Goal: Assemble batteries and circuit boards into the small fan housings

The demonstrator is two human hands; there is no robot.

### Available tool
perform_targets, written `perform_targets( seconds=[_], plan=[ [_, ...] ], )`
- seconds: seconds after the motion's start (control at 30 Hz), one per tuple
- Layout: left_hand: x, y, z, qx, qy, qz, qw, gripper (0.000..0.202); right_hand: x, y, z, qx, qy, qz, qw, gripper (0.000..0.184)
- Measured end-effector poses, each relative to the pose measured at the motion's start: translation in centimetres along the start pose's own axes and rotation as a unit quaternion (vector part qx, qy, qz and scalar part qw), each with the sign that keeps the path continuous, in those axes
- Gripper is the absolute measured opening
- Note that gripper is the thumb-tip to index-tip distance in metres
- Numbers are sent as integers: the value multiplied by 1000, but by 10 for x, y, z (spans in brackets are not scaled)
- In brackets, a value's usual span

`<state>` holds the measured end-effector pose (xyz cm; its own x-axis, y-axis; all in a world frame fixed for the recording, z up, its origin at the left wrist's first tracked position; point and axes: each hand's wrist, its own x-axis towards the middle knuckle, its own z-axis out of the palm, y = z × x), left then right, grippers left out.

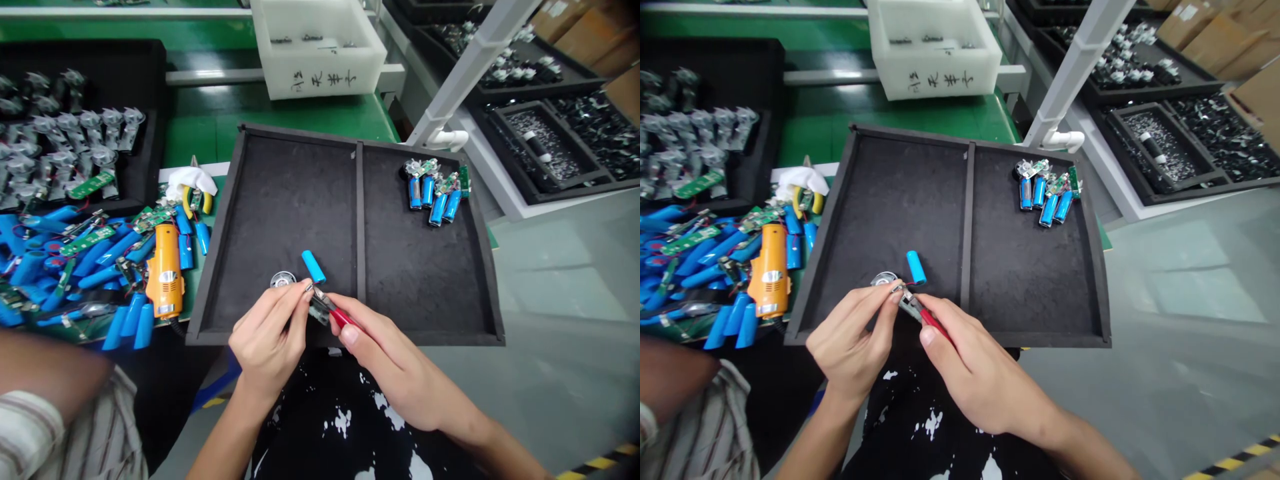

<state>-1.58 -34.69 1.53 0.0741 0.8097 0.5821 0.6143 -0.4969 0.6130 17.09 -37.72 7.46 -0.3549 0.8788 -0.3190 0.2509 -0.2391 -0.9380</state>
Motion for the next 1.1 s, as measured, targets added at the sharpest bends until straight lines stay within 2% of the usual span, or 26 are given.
perform_targets(
  seconds=[0.27,0.33,0.4,0.5,0.57,0.6,0.67,0.73,0.8,0.87,0.93,1.0,1.1],
  plan=[
    [-2,1,5,1,41,1,999,41,3,2,5,14,6,29,999,46],
    [0,0,5,-25,41,-41,998,36,4,4,1,18,-1,44,999,46],
    [3,-2,4,-71,24,-111,991,27,3,7,-10,-7,-16,43,999,45],
    [6,-7,0,-162,12,-215,963,17,1,9,-35,-114,-50,17,992,46],
    [7,-11,-3,-212,23,-254,943,15,0,13,-52,-189,-50,7,981,46],
    [8,-12,-4,-229,24,-264,937,14,1,17,-60,-222,-26,1,975,46],
    [11,-16,-8,-251,16,-276,928,14,6,30,-76,-292,65,-17,954,47],
    [13,-19,-10,-262,1,-286,922,14,15,48,-89,-368,176,-38,912,51],
    [14,-21,-13,-270,-11,-295,916,14,25,67,-101,-439,237,-47,865,56],
    [14,-21,-15,-271,-18,-300,915,14,33,80,-108,-493,245,-52,833,58],
    [12,-20,-17,-258,-21,-300,918,13,37,83,-108,-518,250,-73,815,56],
    [9,-19,-19,-241,-22,-298,923,12,37,77,-101,-518,252,-115,809,44],
    [4,-17,-20,-233,-18,-296,926,10,37,67,-84,-496,230,-167,821,25]
  ],
)
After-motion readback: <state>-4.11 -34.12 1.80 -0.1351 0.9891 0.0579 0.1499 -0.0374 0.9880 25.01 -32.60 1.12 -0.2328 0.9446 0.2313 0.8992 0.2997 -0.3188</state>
